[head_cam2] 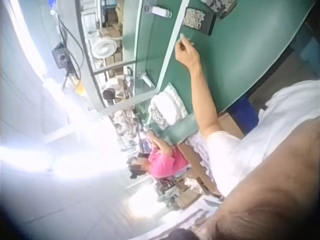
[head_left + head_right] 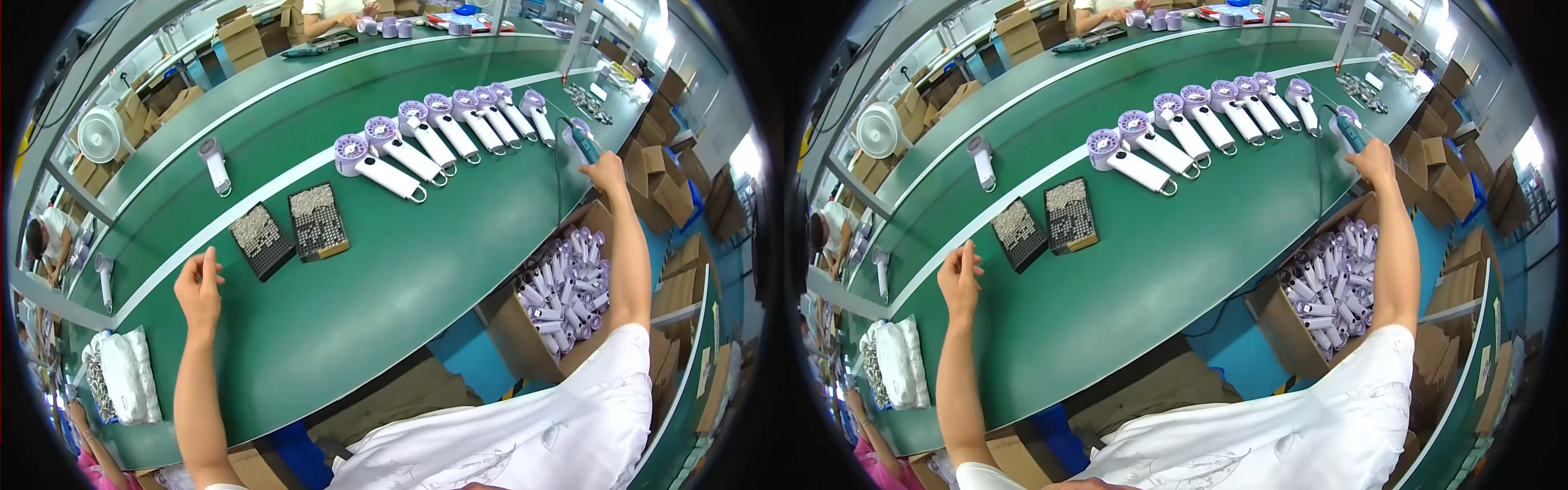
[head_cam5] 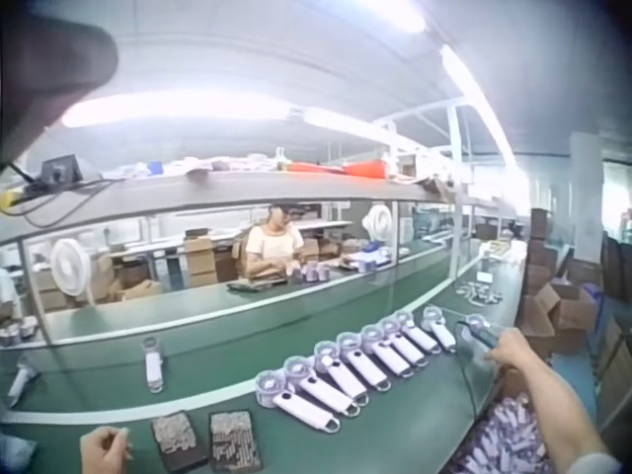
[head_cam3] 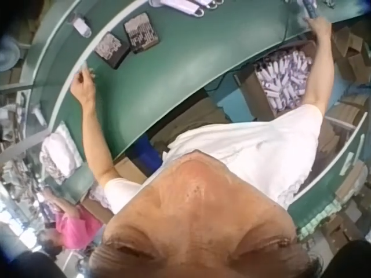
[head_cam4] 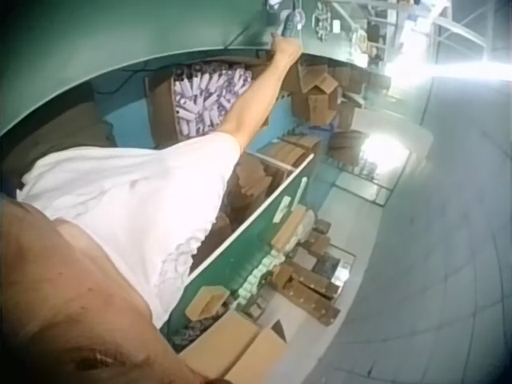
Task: The person assembles handheld fans by driving screws into each fan housing with an electric screwdriver and placing the fans onto the conveyor belt.
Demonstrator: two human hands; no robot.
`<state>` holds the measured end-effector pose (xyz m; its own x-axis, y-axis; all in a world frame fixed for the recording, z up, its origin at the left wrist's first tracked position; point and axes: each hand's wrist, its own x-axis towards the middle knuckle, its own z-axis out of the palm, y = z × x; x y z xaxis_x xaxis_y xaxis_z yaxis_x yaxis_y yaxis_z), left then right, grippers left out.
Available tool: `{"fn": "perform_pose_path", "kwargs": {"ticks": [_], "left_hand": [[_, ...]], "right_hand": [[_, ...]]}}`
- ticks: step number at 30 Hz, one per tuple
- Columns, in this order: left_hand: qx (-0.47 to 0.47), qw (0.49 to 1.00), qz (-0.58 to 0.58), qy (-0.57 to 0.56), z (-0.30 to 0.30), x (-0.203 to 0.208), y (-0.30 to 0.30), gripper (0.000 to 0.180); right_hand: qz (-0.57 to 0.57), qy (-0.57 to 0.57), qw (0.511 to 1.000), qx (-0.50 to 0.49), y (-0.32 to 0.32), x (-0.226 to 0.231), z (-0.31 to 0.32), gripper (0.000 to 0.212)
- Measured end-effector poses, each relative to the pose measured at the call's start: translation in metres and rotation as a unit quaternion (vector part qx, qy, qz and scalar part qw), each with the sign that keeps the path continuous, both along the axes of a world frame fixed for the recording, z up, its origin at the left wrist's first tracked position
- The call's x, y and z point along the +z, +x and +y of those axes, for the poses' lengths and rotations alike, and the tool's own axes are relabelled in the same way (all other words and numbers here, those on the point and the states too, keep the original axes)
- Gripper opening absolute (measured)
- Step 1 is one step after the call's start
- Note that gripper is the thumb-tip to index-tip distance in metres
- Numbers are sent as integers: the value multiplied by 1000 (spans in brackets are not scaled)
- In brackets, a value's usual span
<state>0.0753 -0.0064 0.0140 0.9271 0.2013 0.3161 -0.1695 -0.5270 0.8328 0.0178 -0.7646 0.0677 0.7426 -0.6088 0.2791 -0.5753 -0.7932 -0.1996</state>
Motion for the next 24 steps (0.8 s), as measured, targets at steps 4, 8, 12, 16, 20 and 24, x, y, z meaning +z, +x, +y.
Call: {"fn": "perform_pose_path", "kwargs": {"ticks": [4, 8, 12, 16, 20, 24], "left_hand": [[47, 993, 39, 98, -12, 18, 73, 46], [73, 967, 117, 215, -13, 27, 144, 67], [70, 939, 195, 274, -9, 20, 209, 73], [89, 933, 217, 272, -37, 16, 239, 70], [101, 927, 269, 240, -46, 13, 265, 71], [108, 941, 261, 187, -38, 8, 273, 64]], "right_hand": [[24, 106, 994, -29, 50, -22, -36, 40], [10, 125, 992, -23, 97, -26, -44, 41], [-26, 110, 993, 23, 134, -35, -39, 34], [-1, -3, 999, 54, 164, -63, -98, 43], [-23, -80, 996, 44, 157, -89, -154, 53], [-35, -91, 994, 48, 137, -84, -143, 57]]}}
